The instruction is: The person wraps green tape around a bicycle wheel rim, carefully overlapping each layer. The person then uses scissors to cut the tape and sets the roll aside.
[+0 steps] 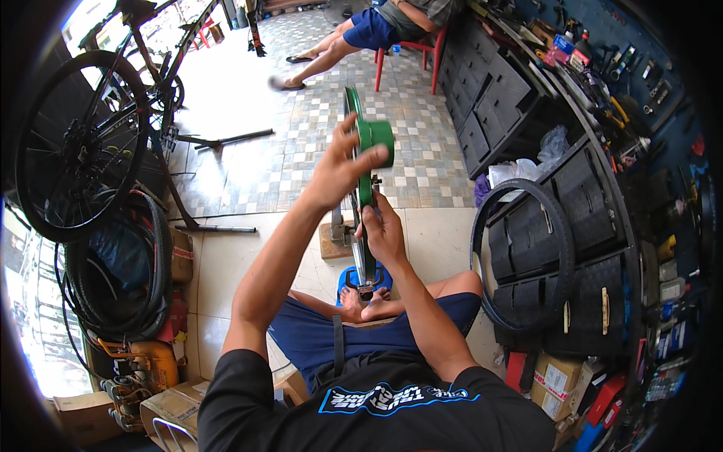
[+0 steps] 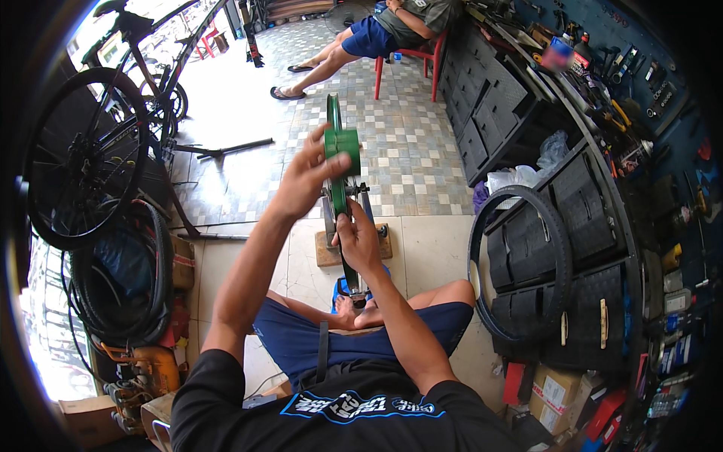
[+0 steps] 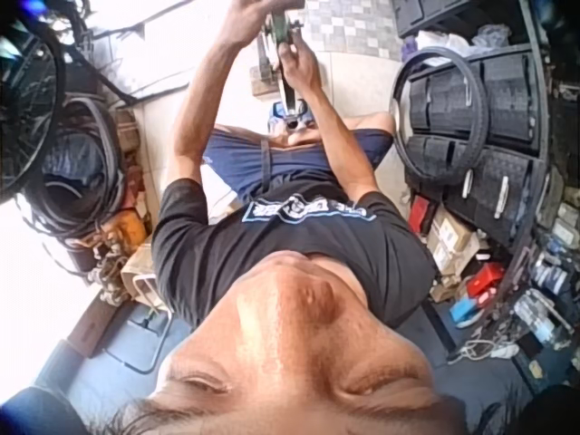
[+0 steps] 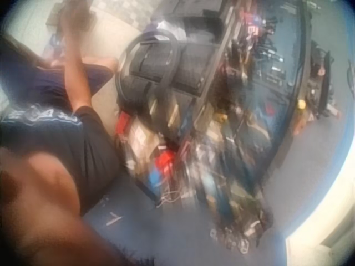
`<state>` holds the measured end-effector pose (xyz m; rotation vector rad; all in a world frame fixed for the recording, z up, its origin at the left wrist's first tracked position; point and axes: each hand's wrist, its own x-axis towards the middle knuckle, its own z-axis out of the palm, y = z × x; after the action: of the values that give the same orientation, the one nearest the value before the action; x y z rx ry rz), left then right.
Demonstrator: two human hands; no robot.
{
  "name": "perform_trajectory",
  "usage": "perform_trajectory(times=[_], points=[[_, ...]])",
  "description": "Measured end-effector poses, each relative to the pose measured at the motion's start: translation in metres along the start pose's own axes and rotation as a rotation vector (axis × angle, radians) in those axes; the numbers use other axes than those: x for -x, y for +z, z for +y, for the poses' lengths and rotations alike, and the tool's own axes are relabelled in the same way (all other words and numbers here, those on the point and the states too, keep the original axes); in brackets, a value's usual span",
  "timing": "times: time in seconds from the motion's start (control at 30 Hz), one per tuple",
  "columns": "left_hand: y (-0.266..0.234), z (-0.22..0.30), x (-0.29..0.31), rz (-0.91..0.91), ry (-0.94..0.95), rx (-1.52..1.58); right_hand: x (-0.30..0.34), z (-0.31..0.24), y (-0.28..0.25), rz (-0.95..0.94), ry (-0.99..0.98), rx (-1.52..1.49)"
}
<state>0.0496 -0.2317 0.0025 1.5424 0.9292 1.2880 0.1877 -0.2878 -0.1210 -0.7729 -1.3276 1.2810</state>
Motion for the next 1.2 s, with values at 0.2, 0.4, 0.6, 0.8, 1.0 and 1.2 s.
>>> perform_trajectory(times=[0.2, 0.4, 0.6, 0.8, 1.0, 1.2], points=[[-0.031, 0.04, -0.094, 0.058, 0.009, 0.091, 0.015, 0.01, -0.003, 0.007, 0.012, 0.05], [-0.045, 0.018, -0.147, 0.024, 0.223, -0.148, 0.012, 0.01, -0.004, -0.004, 0.021, 0.022], [-0.051, 0.013, -0.164, 0.128, 0.373, -0.5, 0.012, 0.014, -0.001, 0.021, 0.026, 0.045], [-0.064, -0.009, -0.172, 0.18, 0.257, -0.538, 0.012, 0.01, 0.003, 0.04, 0.028, 0.062], [-0.069, -0.03, -0.181, 0.164, 0.275, -0.467, 0.012, 0.008, 0.004, 0.057, 0.005, 0.071], [-0.073, -0.041, -0.183, 0.176, 0.268, -0.493, 0.013, 0.005, 0.006, 0.063, 0.012, 0.052]])
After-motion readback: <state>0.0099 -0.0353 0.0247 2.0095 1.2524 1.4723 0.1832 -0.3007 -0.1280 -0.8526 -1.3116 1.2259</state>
